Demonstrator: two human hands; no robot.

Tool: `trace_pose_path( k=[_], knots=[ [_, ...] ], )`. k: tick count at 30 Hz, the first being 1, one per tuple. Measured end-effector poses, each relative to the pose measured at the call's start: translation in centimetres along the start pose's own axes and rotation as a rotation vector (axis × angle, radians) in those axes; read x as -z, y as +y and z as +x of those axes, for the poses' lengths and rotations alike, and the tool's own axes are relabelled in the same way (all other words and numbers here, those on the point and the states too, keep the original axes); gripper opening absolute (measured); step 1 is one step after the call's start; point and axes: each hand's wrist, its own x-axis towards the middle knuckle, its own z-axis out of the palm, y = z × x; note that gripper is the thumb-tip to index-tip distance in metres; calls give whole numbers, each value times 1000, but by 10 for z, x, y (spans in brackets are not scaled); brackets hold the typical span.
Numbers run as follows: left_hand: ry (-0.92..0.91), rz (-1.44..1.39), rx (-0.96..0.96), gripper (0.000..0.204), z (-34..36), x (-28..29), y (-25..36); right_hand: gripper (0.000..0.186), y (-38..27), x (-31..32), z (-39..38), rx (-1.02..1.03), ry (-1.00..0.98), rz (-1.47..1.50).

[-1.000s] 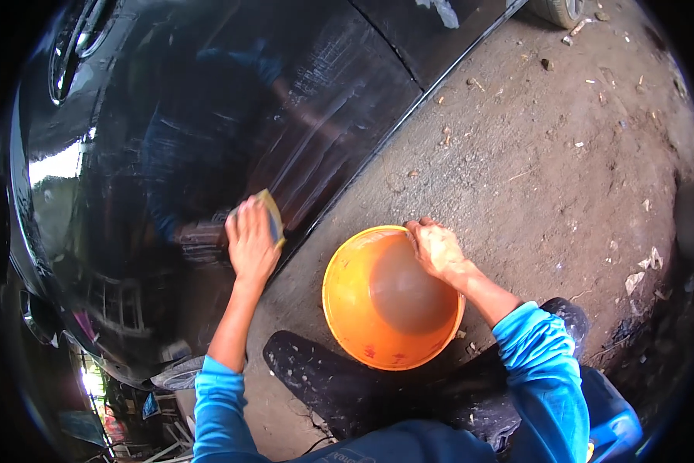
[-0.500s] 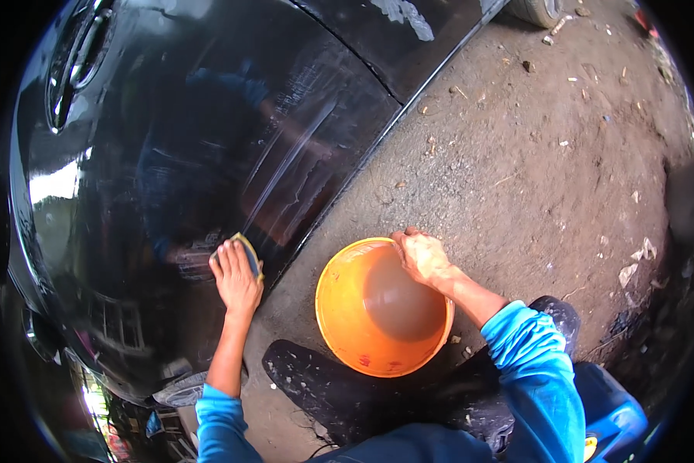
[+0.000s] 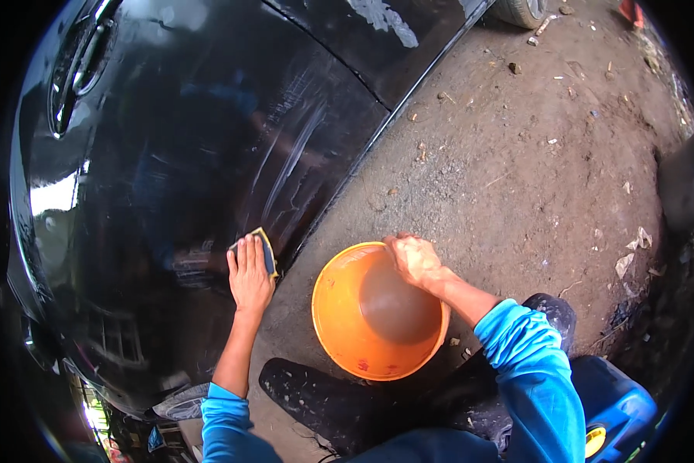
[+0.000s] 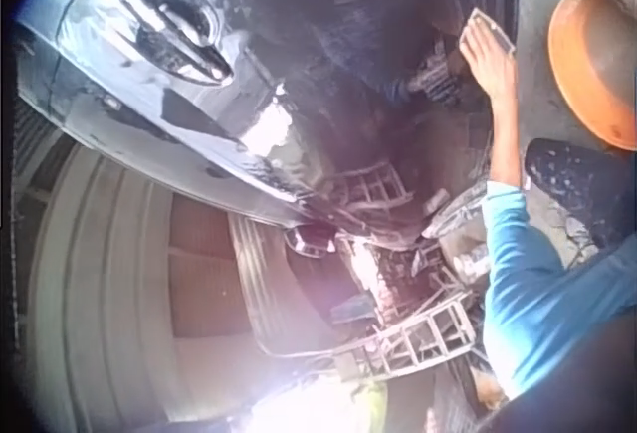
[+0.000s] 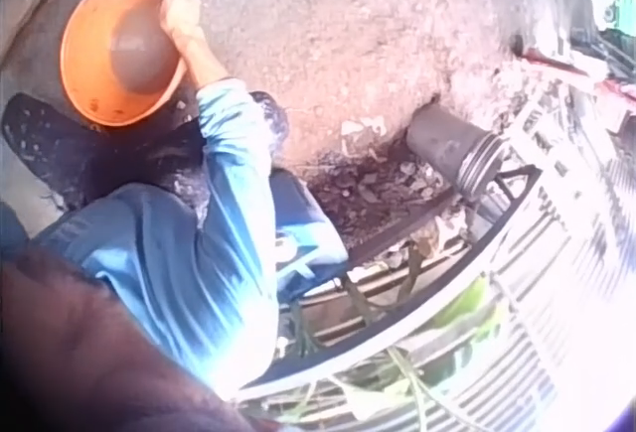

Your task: Wet sanding a car door panel using a sanding block and water.

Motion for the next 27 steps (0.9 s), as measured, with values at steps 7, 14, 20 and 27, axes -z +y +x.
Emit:
trace_pose_path(
  k=[7, 14, 20, 27],
  knots=[
    [444, -91, -154, 74, 240, 79, 90, 20, -12, 6, 1, 9, -22, 0],
    [222, -113, -189, 75, 173, 58, 74, 24, 3, 11, -4, 10, -31, 16],
    [94, -259, -145, 74, 145, 48, 74, 23, -3, 6, -6, -13, -37, 6],
    [337, -117, -215, 73, 254, 64, 117, 24, -10, 8, -1, 14, -13, 35]
  ],
)
